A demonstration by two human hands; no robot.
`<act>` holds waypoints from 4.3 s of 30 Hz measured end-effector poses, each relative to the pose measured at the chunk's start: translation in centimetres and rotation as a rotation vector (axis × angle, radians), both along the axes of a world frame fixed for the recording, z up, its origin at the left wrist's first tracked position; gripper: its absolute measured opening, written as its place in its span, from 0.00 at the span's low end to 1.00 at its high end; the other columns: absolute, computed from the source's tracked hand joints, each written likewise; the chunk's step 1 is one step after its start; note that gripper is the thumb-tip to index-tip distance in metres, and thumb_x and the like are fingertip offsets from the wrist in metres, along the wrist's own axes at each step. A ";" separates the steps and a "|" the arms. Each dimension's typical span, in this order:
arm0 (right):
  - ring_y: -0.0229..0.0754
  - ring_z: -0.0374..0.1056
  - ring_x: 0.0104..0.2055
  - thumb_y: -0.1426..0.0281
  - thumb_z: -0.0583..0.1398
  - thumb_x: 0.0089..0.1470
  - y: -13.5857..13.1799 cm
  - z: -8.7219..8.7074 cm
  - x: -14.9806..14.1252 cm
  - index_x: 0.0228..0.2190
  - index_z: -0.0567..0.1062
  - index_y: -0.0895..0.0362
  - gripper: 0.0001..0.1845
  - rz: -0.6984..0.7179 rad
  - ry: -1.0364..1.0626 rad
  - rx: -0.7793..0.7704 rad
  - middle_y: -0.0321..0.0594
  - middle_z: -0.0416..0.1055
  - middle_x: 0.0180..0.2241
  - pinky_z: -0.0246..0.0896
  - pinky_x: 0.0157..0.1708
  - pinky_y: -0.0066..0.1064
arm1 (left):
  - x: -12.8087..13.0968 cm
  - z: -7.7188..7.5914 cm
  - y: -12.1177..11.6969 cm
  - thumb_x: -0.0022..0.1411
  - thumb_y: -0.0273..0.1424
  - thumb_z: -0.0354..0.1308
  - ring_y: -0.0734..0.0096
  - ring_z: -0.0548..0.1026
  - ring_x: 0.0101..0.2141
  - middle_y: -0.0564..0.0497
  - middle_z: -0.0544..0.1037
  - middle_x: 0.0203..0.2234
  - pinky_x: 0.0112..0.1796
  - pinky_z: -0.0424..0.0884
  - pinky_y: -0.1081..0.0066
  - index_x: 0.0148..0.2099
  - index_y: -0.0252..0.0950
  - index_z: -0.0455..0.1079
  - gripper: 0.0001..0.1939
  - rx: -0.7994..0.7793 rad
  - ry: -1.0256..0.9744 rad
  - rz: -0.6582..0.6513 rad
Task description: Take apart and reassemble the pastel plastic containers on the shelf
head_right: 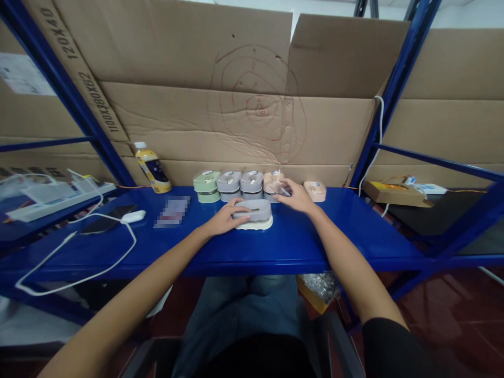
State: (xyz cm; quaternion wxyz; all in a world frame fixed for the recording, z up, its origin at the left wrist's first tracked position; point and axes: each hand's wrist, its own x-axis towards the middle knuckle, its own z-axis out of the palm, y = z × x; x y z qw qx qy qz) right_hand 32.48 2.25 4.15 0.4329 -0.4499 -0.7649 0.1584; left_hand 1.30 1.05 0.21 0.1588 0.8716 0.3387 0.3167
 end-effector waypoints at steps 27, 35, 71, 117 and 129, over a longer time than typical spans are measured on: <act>0.54 0.70 0.62 0.57 0.75 0.42 -1.4 0.4 -1.5 0.60 0.71 0.53 0.45 0.342 -0.097 -0.027 0.48 0.72 0.61 0.63 0.64 0.49 | 0.1 0.0 -0.4 0.58 0.53 0.68 0.46 0.71 0.59 0.42 0.72 0.56 0.61 0.67 0.48 0.60 0.39 0.68 0.35 0.028 0.020 0.024; 0.54 0.74 0.57 0.57 0.75 0.42 -1.9 -0.2 -4.2 0.59 0.74 0.52 0.44 0.358 -0.337 0.051 0.44 0.77 0.56 0.68 0.59 0.48 | 1.1 -1.0 0.1 0.42 0.52 0.78 0.39 0.72 0.60 0.34 0.72 0.59 0.59 0.67 0.42 0.74 0.38 0.45 0.68 -0.077 -0.074 -0.006; 0.66 0.75 0.53 0.41 0.53 0.63 -3.2 0.4 4.9 0.65 0.64 0.57 0.42 -0.463 -1.107 -0.121 0.63 0.75 0.52 0.69 0.45 0.46 | 0.7 -2.2 1.2 0.65 0.45 0.59 0.50 0.77 0.54 0.41 0.77 0.51 0.55 0.73 0.50 0.63 0.39 0.62 0.28 0.027 0.029 0.073; 0.56 0.70 0.60 0.60 0.69 0.48 -1.6 0.2 -2.7 0.61 0.68 0.51 0.39 0.343 -0.231 -0.132 0.46 0.72 0.60 0.66 0.61 0.50 | -0.1 -0.7 1.6 0.43 0.43 0.79 0.48 0.75 0.56 0.36 0.73 0.58 0.59 0.69 0.46 0.66 0.37 0.61 0.51 -0.356 -0.477 -0.094; 0.62 0.67 0.62 0.47 0.71 0.48 -2.0 -2.0 -5.8 0.66 0.64 0.53 0.51 0.278 -0.440 0.030 0.52 0.70 0.61 0.64 0.60 0.58 | 0.9 -0.9 0.5 0.39 0.47 0.80 0.43 0.74 0.58 0.39 0.75 0.59 0.59 0.70 0.48 0.66 0.36 0.62 0.55 -0.129 -0.167 -0.069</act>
